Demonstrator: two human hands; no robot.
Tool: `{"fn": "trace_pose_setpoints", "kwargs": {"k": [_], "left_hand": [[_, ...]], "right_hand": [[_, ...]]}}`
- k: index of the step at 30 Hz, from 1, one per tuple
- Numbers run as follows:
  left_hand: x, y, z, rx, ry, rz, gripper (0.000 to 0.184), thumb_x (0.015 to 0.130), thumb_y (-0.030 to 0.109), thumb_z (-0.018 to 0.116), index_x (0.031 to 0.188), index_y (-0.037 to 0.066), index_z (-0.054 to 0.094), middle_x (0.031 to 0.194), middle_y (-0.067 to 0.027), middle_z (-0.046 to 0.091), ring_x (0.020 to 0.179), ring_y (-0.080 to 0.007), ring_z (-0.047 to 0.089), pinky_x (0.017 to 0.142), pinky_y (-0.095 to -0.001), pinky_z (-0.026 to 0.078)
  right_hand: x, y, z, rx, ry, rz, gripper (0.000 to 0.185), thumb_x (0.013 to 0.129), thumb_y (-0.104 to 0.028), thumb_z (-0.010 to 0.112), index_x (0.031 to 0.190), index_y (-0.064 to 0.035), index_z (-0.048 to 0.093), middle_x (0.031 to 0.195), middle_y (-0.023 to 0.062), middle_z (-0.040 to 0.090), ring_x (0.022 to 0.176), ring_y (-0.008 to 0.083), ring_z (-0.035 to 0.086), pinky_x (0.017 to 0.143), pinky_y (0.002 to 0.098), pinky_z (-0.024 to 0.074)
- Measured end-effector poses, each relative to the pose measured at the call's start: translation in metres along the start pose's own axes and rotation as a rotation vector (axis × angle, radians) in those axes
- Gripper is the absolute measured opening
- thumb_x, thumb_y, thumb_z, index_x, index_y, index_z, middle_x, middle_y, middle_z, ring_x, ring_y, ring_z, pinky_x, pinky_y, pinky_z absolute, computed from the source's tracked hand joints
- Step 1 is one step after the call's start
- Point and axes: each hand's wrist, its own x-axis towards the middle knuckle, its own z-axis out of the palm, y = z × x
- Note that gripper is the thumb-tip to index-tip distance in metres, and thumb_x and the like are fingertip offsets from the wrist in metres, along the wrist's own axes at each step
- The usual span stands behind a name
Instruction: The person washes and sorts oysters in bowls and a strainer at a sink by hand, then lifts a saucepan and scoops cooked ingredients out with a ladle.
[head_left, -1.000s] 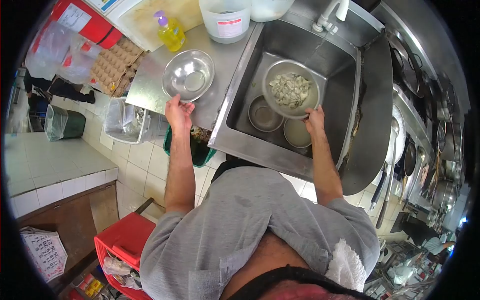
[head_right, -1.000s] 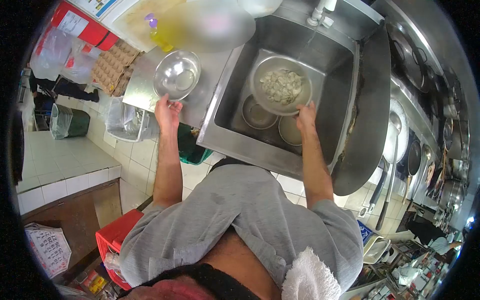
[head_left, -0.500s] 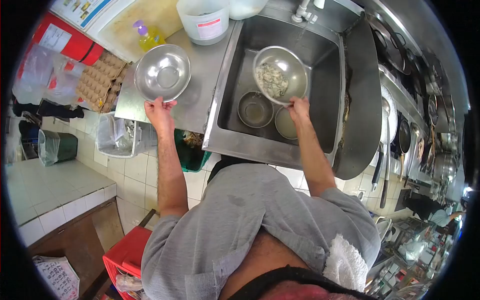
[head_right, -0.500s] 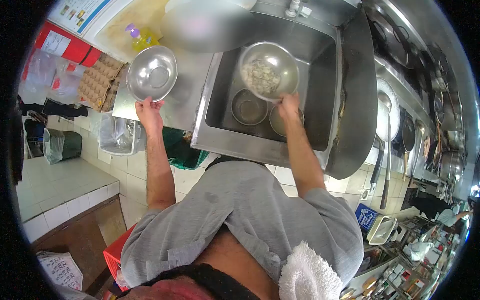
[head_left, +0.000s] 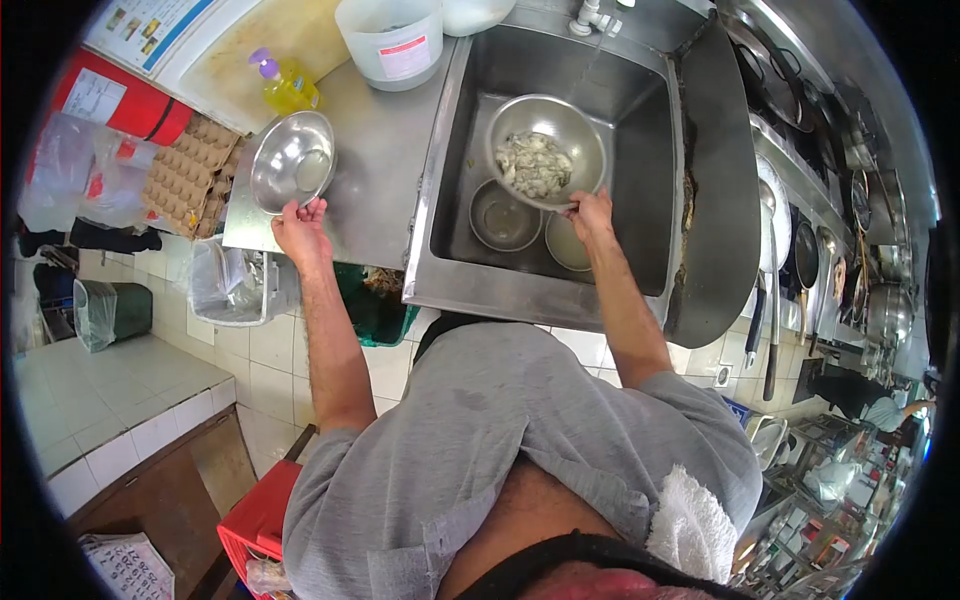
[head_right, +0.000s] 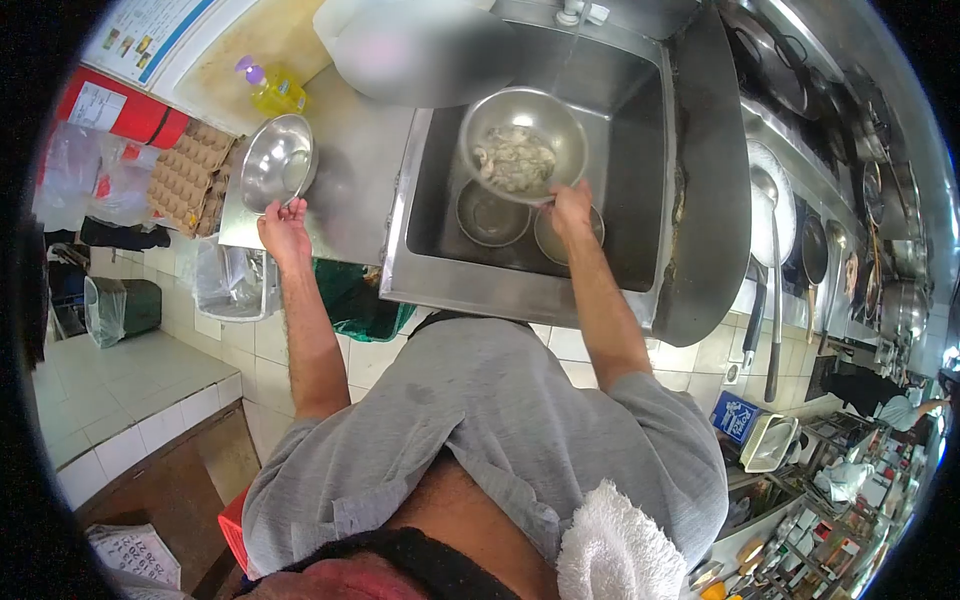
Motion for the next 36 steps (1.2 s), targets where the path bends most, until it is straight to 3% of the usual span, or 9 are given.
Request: {"fn": "trace_pose_setpoints", "kwargs": {"k": [2,5,9,12,15,19,21,28,36], "left_hand": [[0.002,0.002,0.001,0.022,0.003,-0.014,0.016,0.081,0.003,0.052,0.076,0.004,0.037,0.065,-0.0064,0.045,0.06,-0.0229,0.055,0.066,-0.0408,0.053],[-0.003,-0.003,-0.001,0.033,-0.023,-0.041,0.016,0.081,0.004,0.052,0.076,0.004,0.037,0.065,-0.0067,0.045,0.06,-0.0227,0.055,0.066,-0.0409,0.053],[-0.011,-0.001,0.001,0.066,-0.063,-0.05,0.017,0.081,0.003,0.051,0.079,0.004,0.035,0.064,-0.0062,0.045,0.058,-0.0216,0.055,0.062,-0.0403,0.053],[-0.017,-0.006,-0.001,0.083,-0.098,-0.063,0.016,0.082,0.004,0.051,0.078,0.004,0.036,0.067,-0.0066,0.047,0.062,-0.0219,0.056,0.067,-0.0407,0.052],[-0.014,-0.004,-0.001,0.104,-0.129,-0.053,0.016,0.083,0.005,0.051,0.078,0.004,0.036,0.068,-0.0071,0.048,0.063,-0.0218,0.056,0.066,-0.0399,0.052],[-0.021,-0.006,0.001,0.101,-0.133,-0.068,0.018,0.084,0.006,0.052,0.078,0.004,0.035,0.07,-0.0081,0.049,0.064,-0.0217,0.057,0.066,-0.0387,0.053],[-0.02,-0.004,-0.001,0.107,-0.152,-0.076,0.018,0.084,0.006,0.052,0.079,0.004,0.035,0.069,-0.008,0.049,0.064,-0.0218,0.058,0.065,-0.0388,0.053],[-0.039,-0.01,-0.004,0.083,-0.201,-0.116,0.019,0.085,0.006,0.051,0.082,0.005,0.033,0.065,-0.0104,0.051,0.057,-0.022,0.058,0.057,-0.0364,0.053],[-0.064,-0.026,-0.001,-0.02,-0.255,-0.15,0.017,0.091,0.016,0.048,0.084,0.008,0.035,0.064,-0.006,0.048,0.059,-0.0206,0.057,0.062,-0.0381,0.051]], "right_hand": [[0.002,-0.003,-0.005,-0.221,-0.326,0.027,0.046,0.076,0.005,0.044,0.121,0.0013,0.033,0.109,0.0206,0.048,0.085,0.0296,0.057,0.057,0.0401,0.0512],[0.006,0.012,0.005,0.013,0.0,0.016,0.04,0.077,0.004,0.044,0.116,0.0031,0.036,0.105,0.0202,0.051,0.083,0.0277,0.057,0.059,0.0387,0.0512],[0.011,0.01,-0.003,-0.16,-0.354,0.028,0.039,0.076,0.005,0.044,0.115,0.0034,0.037,0.103,0.0202,0.05,0.082,0.0286,0.056,0.057,0.0392,0.051],[0.024,0.017,0.005,0.098,-0.059,0.072,0.04,0.076,0.005,0.044,0.116,0.0029,0.035,0.102,0.0196,0.051,0.082,0.0285,0.057,0.055,0.0389,0.0506],[0.021,0.004,0.0,-0.129,-0.329,0.019,0.042,0.077,0.006,0.043,0.117,0.0022,0.033,0.101,0.0198,0.051,0.082,0.0296,0.057,0.056,0.0392,0.051],[0.03,0.01,0.005,0.084,-0.049,0.055,0.042,0.077,0.006,0.042,0.118,0.0027,0.033,0.103,0.0201,0.051,0.083,0.03,0.058,0.057,0.0395,0.0523],[0.024,0.001,0.002,-0.16,-0.285,-0.007,0.038,0.077,0.006,0.042,0.115,0.0039,0.037,0.104,0.0203,0.053,0.08,0.0294,0.059,0.055,0.0367,0.0535],[-0.036,-0.041,0.046,-0.221,-0.37,-0.145,0.035,0.077,0.001,0.048,0.112,0.0043,0.042,0.1,0.0181,0.056,0.072,0.0244,0.061,0.044,0.0292,0.0511],[-0.104,-0.048,0.179,-0.175,-0.744,-0.173,0.029,0.08,-0.003,0.047,0.108,0.0036,0.044,0.082,0.0148,0.058,0.057,0.0197,0.059,0.04,0.027,0.0492]]}}
